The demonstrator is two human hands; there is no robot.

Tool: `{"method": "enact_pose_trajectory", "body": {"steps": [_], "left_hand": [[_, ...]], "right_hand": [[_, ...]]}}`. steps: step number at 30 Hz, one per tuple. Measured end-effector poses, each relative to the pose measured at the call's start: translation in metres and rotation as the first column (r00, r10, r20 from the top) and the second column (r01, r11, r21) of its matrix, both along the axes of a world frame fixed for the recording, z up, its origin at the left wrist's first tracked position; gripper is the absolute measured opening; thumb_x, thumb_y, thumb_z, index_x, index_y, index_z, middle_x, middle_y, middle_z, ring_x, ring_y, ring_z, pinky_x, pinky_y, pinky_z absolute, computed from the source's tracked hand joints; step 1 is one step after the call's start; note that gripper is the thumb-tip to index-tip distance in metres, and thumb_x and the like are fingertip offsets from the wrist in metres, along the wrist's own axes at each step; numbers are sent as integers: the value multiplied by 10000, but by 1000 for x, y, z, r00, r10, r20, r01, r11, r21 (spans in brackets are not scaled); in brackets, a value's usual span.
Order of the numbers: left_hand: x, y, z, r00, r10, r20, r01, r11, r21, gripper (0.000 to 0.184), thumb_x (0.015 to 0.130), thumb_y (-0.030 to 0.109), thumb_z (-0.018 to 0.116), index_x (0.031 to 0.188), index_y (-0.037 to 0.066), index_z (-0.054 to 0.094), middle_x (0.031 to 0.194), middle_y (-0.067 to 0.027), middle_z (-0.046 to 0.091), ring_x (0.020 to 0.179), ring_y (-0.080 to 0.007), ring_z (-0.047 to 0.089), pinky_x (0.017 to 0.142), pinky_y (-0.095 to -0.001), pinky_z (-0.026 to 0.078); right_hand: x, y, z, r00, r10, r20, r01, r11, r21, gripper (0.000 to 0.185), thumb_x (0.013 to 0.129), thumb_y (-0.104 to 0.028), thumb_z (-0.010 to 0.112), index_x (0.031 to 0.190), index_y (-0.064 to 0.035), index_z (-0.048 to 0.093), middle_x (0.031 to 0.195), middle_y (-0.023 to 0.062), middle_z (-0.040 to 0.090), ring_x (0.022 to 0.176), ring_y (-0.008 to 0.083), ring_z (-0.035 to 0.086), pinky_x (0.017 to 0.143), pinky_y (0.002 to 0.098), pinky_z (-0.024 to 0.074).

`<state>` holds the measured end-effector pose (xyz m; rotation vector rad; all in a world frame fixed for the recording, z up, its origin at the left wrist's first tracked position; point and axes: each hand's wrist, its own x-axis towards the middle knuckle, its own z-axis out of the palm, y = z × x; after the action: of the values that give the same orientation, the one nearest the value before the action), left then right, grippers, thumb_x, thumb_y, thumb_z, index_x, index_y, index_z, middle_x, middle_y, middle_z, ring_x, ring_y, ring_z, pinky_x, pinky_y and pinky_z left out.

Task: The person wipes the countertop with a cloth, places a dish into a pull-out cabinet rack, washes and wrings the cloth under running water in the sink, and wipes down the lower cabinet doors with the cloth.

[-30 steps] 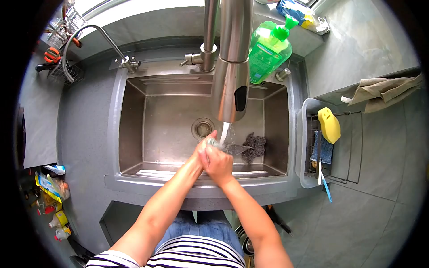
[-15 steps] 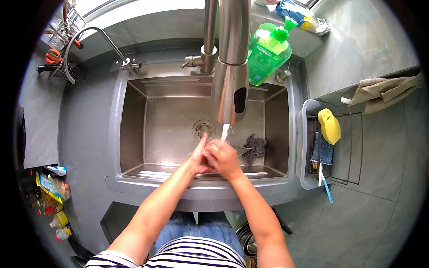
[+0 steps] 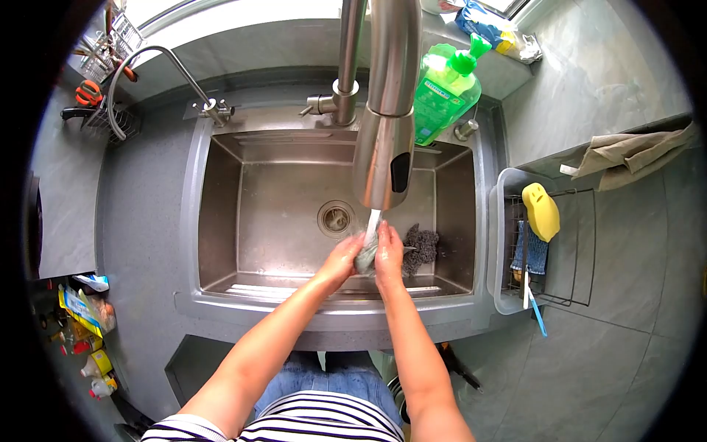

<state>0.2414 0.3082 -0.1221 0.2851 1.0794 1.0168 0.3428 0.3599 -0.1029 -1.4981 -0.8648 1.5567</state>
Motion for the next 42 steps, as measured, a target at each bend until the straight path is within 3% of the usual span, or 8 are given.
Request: {"method": "enact_pose_trajectory", "body": {"steps": [4, 11, 16, 20, 29, 34, 38, 42], "left_hand": [[-12, -3, 14, 902, 310, 300, -312, 949, -42, 376, 975, 388, 518, 1276, 163, 496, 1148, -47, 608, 1033, -201, 599, 827, -435, 521], [-14, 11, -41, 600, 157, 784, -66, 987, -147, 264, 947, 385, 566, 1032, 136, 587, 892, -21, 635, 779, -132, 607, 705, -341, 532], [11, 16, -7, 849, 328, 414, -277, 944, -179, 227, 948, 329, 540, 932, 114, 610, 877, -20, 626, 809, -147, 604, 710, -302, 501], [5, 15, 7, 990, 139, 9, -139, 990, -19, 233, 949, 325, 546, 945, 98, 597, 893, -5, 614, 853, -122, 580, 728, -288, 477], [-33, -7, 9, 990, 141, -9, -141, 990, -25, 375, 910, 281, 656, 1219, 137, 500, 1072, -39, 602, 975, -139, 603, 800, -329, 525], [-83, -16, 10, 888, 437, 142, -440, 898, -10, 394, 881, 87, 637, 1255, 64, 517, 1116, -67, 597, 1037, -150, 579, 867, -317, 500], [-100, -20, 10, 949, 312, -56, -281, 911, 302, 455, 835, 21, 646, 1268, 63, 511, 1146, -76, 597, 1067, -154, 564, 916, -290, 462], [-102, -24, 16, 799, 223, -558, -154, 974, 167, 502, 852, 142, 705, 1299, 71, 488, 1137, -49, 588, 1077, -167, 554, 941, -304, 435]], "right_hand": [[15, -3, 11, 760, 215, 613, -563, 691, 454, 237, 831, -112, 683, 1039, -24, 611, 956, 127, 640, 909, 236, 613, 803, 337, 476], [-5, -32, 48, 634, 173, 754, -759, 325, 564, 171, 805, -134, 688, 925, -55, 596, 944, 132, 596, 836, 345, 586, 706, 407, 488], [-7, -22, 10, 723, 70, 687, -606, 542, 582, 237, 935, -267, 546, 926, -34, 592, 777, 174, 572, 661, 355, 579, 655, 445, 479], [-13, -13, 23, 910, 280, 305, -289, 957, -17, 312, 992, -297, 485, 1014, -8, 603, 915, 78, 654, 804, 142, 574, 748, 332, 458], [-20, -43, -15, 970, 244, 18, -244, 969, 43, 440, 1031, -347, 389, 1252, -2, 550, 1230, 108, 576, 1173, 188, 511, 1033, 302, 350], [-50, -38, 9, 942, 252, -221, -305, 919, -252, 326, 980, -312, 531, 1240, -120, 570, 1146, 38, 596, 1049, 138, 557, 870, 319, 486], [-73, -28, 1, 965, 261, -32, -259, 965, 44, 210, 863, -85, 688, 1057, -83, 607, 805, -53, 575, 646, 23, 474, 548, 186, 392], [-68, -29, 12, 969, 143, 204, -183, 963, 196, 167, 869, -85, 672, 1021, -34, 627, 849, -24, 625, 728, 44, 542, 618, 210, 440]]}}
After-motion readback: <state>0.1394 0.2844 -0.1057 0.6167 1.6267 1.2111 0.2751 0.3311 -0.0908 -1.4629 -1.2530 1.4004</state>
